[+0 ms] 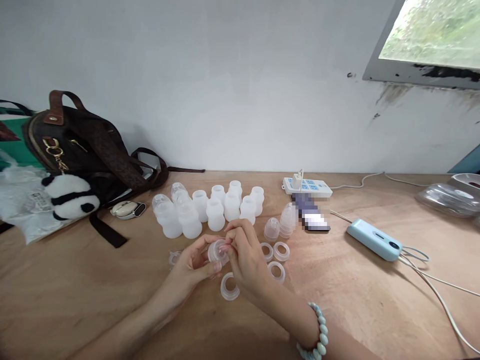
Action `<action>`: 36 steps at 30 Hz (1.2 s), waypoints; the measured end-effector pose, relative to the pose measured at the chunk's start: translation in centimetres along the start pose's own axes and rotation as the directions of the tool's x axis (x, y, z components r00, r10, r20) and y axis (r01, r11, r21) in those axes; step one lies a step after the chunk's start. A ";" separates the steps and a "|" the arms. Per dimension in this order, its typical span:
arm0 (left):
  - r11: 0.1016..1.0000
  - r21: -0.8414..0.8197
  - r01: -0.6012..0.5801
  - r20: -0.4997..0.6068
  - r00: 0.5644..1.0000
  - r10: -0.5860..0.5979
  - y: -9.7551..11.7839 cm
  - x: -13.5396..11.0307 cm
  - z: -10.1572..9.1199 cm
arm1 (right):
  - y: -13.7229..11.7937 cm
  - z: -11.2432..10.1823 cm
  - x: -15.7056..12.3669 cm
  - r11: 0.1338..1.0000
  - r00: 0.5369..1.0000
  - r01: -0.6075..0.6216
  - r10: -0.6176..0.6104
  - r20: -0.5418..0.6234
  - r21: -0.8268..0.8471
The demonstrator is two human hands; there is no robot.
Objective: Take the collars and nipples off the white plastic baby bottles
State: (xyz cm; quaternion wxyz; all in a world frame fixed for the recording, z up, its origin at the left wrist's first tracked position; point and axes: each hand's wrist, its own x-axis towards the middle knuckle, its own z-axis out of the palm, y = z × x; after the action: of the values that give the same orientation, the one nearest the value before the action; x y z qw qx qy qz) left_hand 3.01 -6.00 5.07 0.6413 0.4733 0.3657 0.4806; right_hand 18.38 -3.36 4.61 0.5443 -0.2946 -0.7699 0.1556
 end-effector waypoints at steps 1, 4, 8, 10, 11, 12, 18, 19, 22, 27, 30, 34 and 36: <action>1.000 0.011 -0.008 -0.015 1.000 0.008 0.2 -0.1 0.0 | 0.0 -0.1 0.0 1.000 1.000 -0.002 0.002 -0.017 0.003; 0.999 0.022 -0.023 -0.030 0.999 0.023 0.7 -0.2 0.1 | -0.3 -0.8 0.2 0.994 0.998 -0.065 0.066 -0.011 0.089; 0.998 0.016 -0.053 -0.024 0.998 0.054 0.9 -0.2 0.0 | -0.9 -1.7 0.4 0.969 0.986 -0.164 0.167 0.001 0.183; 0.998 0.018 -0.064 -0.019 0.998 0.065 0.8 -0.2 -0.2 | -1.0 -1.9 0.5 0.959 0.980 -0.186 0.197 -0.032 0.213; 0.998 0.021 -0.063 -0.014 0.998 0.064 0.8 -0.2 -0.3 | -1.0 -2.0 0.5 0.955 0.977 -0.195 0.210 -0.044 0.222; 0.998 0.023 -0.057 -0.009 0.998 0.057 0.8 -0.2 -0.4 | -1.0 -2.0 0.5 0.954 0.974 -0.205 0.220 -0.048 0.221; 0.998 0.052 -0.030 0.005 1.000 0.030 0.7 -0.1 -0.8 | -0.4 -2.1 0.8 0.978 0.970 -0.157 0.127 0.209 0.135; 0.996 0.084 -0.040 0.024 0.999 0.038 0.9 -0.1 -0.7 | -0.4 -2.2 1.0 0.983 0.964 -0.119 0.081 0.254 0.138; 0.955 0.274 -0.116 0.093 0.991 0.094 2.7 0.0 -0.6 | -0.3 -2.8 1.3 0.986 0.966 -0.047 0.003 0.260 0.162; 0.269 0.924 -0.271 0.091 0.840 0.535 9.2 2.9 -1.4 | 0.6 -4.1 2.0 0.987 0.994 -0.103 0.107 -0.023 0.124; -0.305 0.951 -0.046 0.135 0.952 0.276 12.7 7.1 -2.6 | 1.3 -4.4 2.2 0.990 0.988 -0.127 0.132 -0.077 0.068; -0.377 0.923 -0.076 0.070 0.997 -0.029 13.6 12.4 -4.0 | 1.6 -4.1 2.3 0.991 0.988 -0.129 0.131 -0.082 0.034; -0.387 0.918 -0.089 0.049 0.992 -0.112 13.2 13.7 -4.4 | 1.6 -4.0 2.3 0.990 0.987 -0.134 0.137 -0.089 0.035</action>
State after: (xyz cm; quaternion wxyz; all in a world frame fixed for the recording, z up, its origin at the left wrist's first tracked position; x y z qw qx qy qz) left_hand -0.93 9.54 16.23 -0.0142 0.8197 0.5676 -0.0754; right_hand 22.04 -1.00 6.90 0.5712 -0.3453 -0.7201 0.1895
